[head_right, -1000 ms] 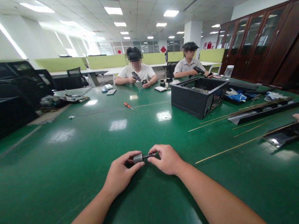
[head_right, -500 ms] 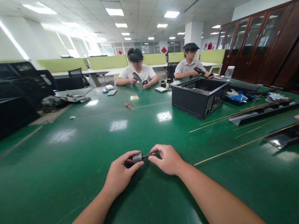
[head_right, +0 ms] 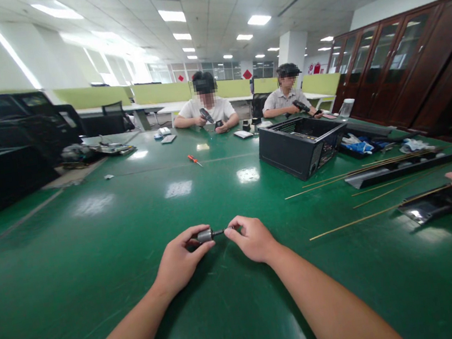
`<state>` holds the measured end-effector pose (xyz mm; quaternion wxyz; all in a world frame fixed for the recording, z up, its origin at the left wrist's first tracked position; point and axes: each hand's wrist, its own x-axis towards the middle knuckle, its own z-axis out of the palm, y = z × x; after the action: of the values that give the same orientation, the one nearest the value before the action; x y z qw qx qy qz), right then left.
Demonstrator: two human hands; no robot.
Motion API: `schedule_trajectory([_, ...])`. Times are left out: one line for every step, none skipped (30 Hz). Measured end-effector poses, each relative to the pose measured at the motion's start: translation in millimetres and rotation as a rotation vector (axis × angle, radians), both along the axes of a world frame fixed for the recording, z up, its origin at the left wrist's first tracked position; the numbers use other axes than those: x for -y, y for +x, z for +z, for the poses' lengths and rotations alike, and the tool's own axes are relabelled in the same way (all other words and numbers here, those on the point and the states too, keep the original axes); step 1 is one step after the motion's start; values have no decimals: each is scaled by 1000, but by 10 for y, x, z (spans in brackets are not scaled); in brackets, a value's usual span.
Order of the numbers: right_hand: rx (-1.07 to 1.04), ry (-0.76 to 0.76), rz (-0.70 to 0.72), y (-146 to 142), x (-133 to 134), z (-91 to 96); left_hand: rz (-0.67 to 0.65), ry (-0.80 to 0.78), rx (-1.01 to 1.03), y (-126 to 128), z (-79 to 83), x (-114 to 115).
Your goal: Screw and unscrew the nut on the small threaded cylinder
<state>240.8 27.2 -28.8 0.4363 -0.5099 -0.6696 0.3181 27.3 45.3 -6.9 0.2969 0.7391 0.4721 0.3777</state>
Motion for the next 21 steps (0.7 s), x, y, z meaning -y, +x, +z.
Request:
schedule_trajectory([-2, 1, 0, 0, -1, 0, 1, 4, 2, 0, 1, 1])
schedule_trajectory([-4, 1, 0, 0, -2, 0, 1, 7, 5, -1, 2, 2])
schedule_trajectory([-7, 0, 0, 1, -4, 0, 1, 9, 6, -2, 0, 1])
schedule_trajectory([-10, 0, 1, 3, -7, 1, 1, 9, 8, -3, -1, -1])
schedule_trajectory([-13, 0, 3, 5, -10, 2, 0, 8, 11, -5, -4, -3])
schedule_trajectory([-16, 1, 3, 8, -12, 3, 1, 5, 13, -6, -7, -5])
schedule_trajectory([-19, 2, 3, 10, -15, 3, 1, 3, 15, -7, -10, -8])
schedule_trajectory([-21, 3, 1, 12, -17, 4, 2, 1, 18, -8, -12, -10])
schedule_trajectory([-24, 2, -2, 14, -18, 4, 2, 0, 22, -8, -15, -12])
schedule_trajectory([-28, 0, -6, 14, -17, 4, 3, -1, 26, -8, -16, -14])
schedule_trajectory([-31, -3, -9, 13, -16, 5, 4, -3, 28, -8, -18, -16])
schedule_trajectory([-33, -5, -10, 12, -14, 7, 6, -4, 32, -8, -19, -17])
schedule_trajectory([-36, -7, -10, 12, -11, 9, 9, -6, 33, -7, -19, -17])
schedule_trajectory([-38, -7, -10, 13, -9, 13, 10, -7, 34, -7, -17, -17])
schedule_trajectory([-41, -6, -12, 18, -9, 19, 11, -8, 34, -7, -14, -17])
schedule_trajectory([-45, -2, -19, 28, -12, 24, 11, -8, 36, -9, -9, -15])
schedule_trajectory([-52, 8, -32, 44, -19, 29, 12, -6, 37, -12, -1, -12])
schedule_trajectory([-62, 22, -52, 66, -31, 32, 20, 1, 34, -17, 9, -8])
schedule_trajectory([-79, 39, -79, 93, -48, 32, 39, 15, 25, -22, 20, -2])
schedule_trajectory([-102, 57, -111, 125, -71, 28, 71, 39, 11, -26, 33, 4])
schedule_trajectory([-135, 71, -149, 158, -98, 18, 112, 64, -5, -28, 44, 11])
